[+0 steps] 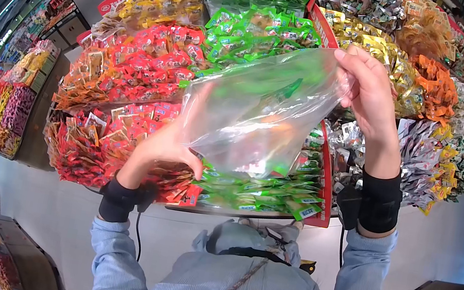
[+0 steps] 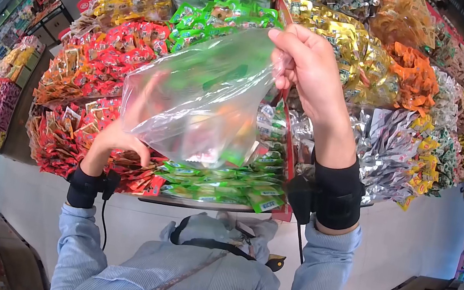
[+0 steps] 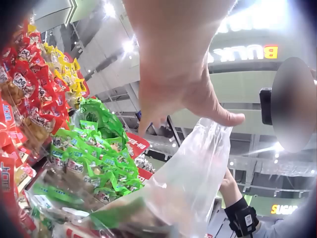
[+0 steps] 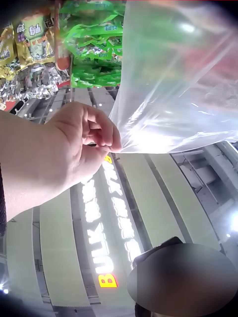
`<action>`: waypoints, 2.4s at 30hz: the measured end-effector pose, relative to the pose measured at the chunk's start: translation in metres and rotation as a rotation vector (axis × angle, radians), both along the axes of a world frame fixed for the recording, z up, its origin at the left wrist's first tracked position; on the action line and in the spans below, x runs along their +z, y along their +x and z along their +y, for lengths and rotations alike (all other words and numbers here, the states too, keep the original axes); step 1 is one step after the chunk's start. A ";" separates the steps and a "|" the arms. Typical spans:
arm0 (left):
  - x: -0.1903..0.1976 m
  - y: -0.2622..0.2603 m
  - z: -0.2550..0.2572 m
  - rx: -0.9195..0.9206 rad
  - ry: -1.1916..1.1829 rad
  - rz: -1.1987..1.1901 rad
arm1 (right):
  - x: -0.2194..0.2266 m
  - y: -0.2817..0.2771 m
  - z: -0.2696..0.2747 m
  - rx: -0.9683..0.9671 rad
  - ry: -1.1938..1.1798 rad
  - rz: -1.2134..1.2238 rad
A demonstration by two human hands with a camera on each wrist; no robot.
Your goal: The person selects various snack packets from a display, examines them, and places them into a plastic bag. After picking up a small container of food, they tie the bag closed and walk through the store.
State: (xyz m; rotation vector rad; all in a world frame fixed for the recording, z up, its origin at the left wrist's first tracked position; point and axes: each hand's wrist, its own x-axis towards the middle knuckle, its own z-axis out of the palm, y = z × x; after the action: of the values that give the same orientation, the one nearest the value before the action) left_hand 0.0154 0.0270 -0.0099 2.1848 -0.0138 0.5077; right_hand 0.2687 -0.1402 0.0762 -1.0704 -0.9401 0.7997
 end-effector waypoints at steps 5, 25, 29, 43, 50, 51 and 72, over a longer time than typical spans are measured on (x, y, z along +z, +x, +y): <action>-0.040 0.031 -0.030 0.084 -0.025 -0.003 | -0.005 -0.003 0.004 0.048 0.061 -0.016; -0.022 0.062 -0.057 0.377 -0.363 -0.426 | -0.111 -0.075 0.027 0.047 0.179 0.243; -0.010 0.065 -0.064 0.221 -0.479 -0.494 | -0.109 -0.087 0.028 0.002 0.253 0.372; -0.008 0.077 -0.065 0.198 -0.999 -0.540 | -0.082 -0.086 0.025 0.096 0.345 0.673; -0.015 0.068 -0.054 0.089 -0.769 -0.450 | -0.085 -0.071 0.026 0.174 0.411 0.383; -0.007 0.063 -0.051 0.043 -0.464 -0.459 | -0.079 -0.070 0.023 0.143 0.330 0.268; 0.032 0.037 -0.048 0.064 0.807 -0.378 | -0.088 -0.054 0.002 0.361 0.251 -0.091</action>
State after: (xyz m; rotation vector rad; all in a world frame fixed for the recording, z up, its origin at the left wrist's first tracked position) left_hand 0.0528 -0.0208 0.0223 2.8266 -0.4186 1.0871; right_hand 0.2142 -0.1379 -0.0115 -0.7319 -1.2971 0.9034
